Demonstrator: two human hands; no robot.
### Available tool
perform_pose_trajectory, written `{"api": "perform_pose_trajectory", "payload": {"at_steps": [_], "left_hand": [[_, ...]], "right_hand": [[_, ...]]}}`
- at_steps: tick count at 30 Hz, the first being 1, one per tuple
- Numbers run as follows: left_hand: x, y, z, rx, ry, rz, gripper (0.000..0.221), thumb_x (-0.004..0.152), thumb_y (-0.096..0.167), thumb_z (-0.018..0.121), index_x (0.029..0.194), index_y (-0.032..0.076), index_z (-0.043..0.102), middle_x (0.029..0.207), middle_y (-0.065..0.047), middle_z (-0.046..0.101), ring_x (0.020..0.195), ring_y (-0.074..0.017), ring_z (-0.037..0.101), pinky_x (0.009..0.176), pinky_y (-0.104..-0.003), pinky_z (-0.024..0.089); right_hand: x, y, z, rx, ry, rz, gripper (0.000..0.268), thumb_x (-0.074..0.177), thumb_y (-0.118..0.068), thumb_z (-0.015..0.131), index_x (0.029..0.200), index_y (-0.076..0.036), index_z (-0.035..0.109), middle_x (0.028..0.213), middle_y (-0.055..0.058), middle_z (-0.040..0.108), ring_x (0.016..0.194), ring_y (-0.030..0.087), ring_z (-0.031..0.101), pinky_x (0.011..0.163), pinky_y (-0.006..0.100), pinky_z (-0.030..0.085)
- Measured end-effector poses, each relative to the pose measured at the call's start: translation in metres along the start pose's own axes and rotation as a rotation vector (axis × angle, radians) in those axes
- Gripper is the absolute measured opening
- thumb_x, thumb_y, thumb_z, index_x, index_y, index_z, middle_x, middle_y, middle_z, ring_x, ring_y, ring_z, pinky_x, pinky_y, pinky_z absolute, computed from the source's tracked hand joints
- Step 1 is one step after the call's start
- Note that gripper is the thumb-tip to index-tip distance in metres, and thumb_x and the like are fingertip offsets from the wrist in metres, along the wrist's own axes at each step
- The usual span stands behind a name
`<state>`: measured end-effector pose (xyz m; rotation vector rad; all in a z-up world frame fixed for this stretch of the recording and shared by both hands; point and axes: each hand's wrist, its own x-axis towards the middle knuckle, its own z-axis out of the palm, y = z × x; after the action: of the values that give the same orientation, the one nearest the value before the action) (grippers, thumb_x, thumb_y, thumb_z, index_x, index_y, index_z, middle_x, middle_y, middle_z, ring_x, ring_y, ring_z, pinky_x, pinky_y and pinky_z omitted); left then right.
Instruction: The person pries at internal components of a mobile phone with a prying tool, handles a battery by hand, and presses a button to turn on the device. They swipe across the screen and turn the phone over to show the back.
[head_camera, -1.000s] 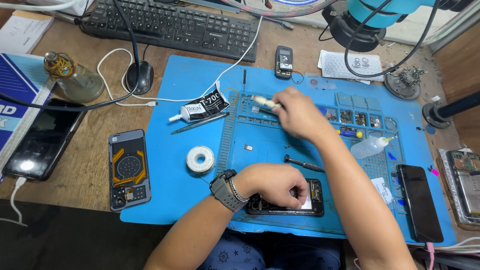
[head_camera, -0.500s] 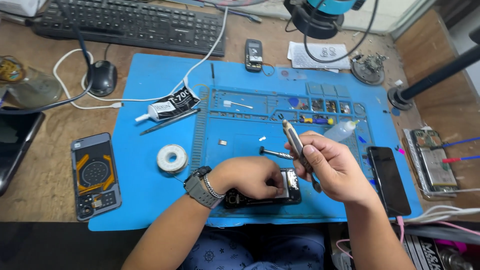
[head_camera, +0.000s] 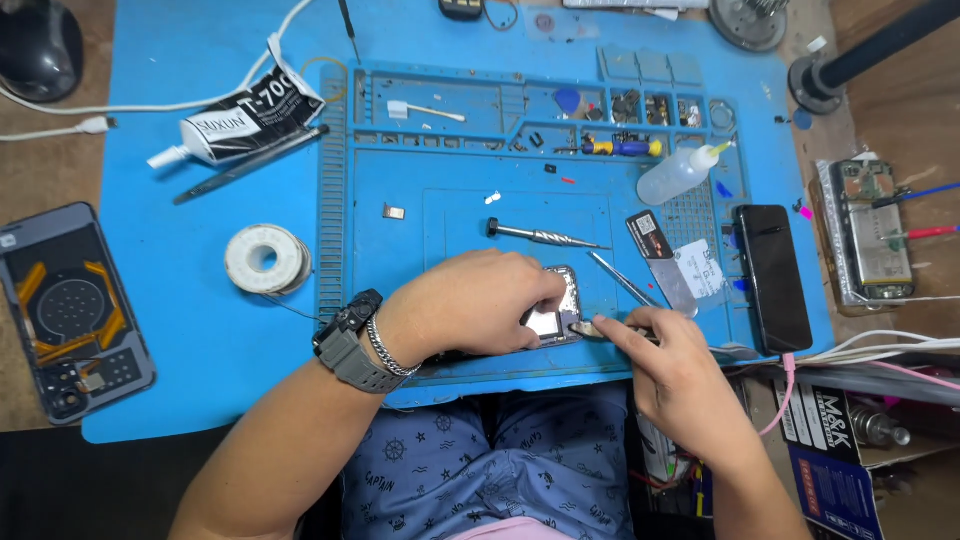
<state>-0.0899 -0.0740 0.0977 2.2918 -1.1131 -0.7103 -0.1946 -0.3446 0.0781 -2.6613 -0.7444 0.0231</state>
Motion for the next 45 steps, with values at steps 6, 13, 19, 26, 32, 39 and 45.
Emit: {"api": "perform_pose_trajectory", "payload": {"at_steps": [6,13,19,26,32,39,45], "left_hand": [[-0.001,0.005,0.0,0.01,0.077,0.002,0.034,0.082,0.036,0.078,0.105,0.014,0.068,0.093,-0.01,0.071,0.085,-0.0349,0.071,0.069,-0.051,0.056],[-0.007,0.012,-0.011,-0.029,0.09,0.008,0.054,0.081,0.03,0.083,0.123,0.003,0.066,0.103,-0.021,0.073,0.093,-0.0397,0.074,0.078,-0.051,0.062],[-0.006,0.016,-0.015,-0.02,0.076,0.001,0.064,0.082,0.029,0.083,0.131,-0.005,0.059,0.107,-0.024,0.072,0.095,-0.0379,0.074,0.078,-0.047,0.063],[-0.004,0.018,-0.02,-0.04,0.046,-0.004,0.063,0.083,0.028,0.083,0.13,-0.007,0.06,0.107,-0.025,0.072,0.096,-0.0385,0.075,0.077,-0.047,0.064],[-0.005,0.018,-0.021,-0.031,0.05,0.006,0.062,0.083,0.028,0.083,0.13,-0.006,0.06,0.106,-0.024,0.071,0.095,-0.0379,0.075,0.076,-0.047,0.065],[-0.005,0.016,-0.023,-0.009,0.045,0.011,0.06,0.084,0.029,0.082,0.129,-0.006,0.062,0.106,-0.023,0.071,0.095,-0.0382,0.075,0.076,-0.047,0.065],[-0.004,0.018,-0.02,0.006,0.036,0.015,0.059,0.085,0.028,0.081,0.129,-0.006,0.062,0.106,-0.023,0.071,0.097,-0.0387,0.074,0.077,-0.048,0.065]], "right_hand": [[0.007,-0.002,0.017,-0.086,0.107,0.035,0.042,0.097,0.0,0.054,0.131,-0.023,0.065,0.109,0.002,0.062,0.099,0.023,0.059,0.091,0.039,0.03],[0.032,-0.002,0.016,-0.091,0.178,-0.011,0.024,0.094,-0.023,0.073,0.117,-0.028,0.077,0.101,-0.001,0.067,0.093,0.022,0.064,0.092,0.04,0.031],[0.037,-0.001,0.023,-0.02,0.247,-0.028,0.019,0.095,-0.018,0.072,0.11,-0.026,0.079,0.091,0.0,0.064,0.082,0.023,0.062,0.084,0.04,0.03],[0.04,-0.003,0.016,-0.052,0.226,-0.065,0.015,0.096,-0.016,0.07,0.107,-0.024,0.078,0.091,0.002,0.063,0.083,0.024,0.062,0.085,0.042,0.031],[0.038,-0.003,0.015,-0.063,0.214,-0.092,0.018,0.094,-0.014,0.07,0.107,-0.024,0.077,0.092,0.002,0.063,0.082,0.024,0.06,0.086,0.042,0.029],[0.03,-0.009,0.01,-0.078,0.18,-0.104,0.019,0.093,-0.011,0.069,0.105,-0.023,0.077,0.09,0.001,0.064,0.081,0.023,0.06,0.086,0.044,0.029],[0.035,-0.011,0.009,-0.102,0.211,-0.122,0.019,0.092,-0.012,0.069,0.105,-0.025,0.077,0.088,0.001,0.063,0.079,0.022,0.059,0.087,0.044,0.028]]}}
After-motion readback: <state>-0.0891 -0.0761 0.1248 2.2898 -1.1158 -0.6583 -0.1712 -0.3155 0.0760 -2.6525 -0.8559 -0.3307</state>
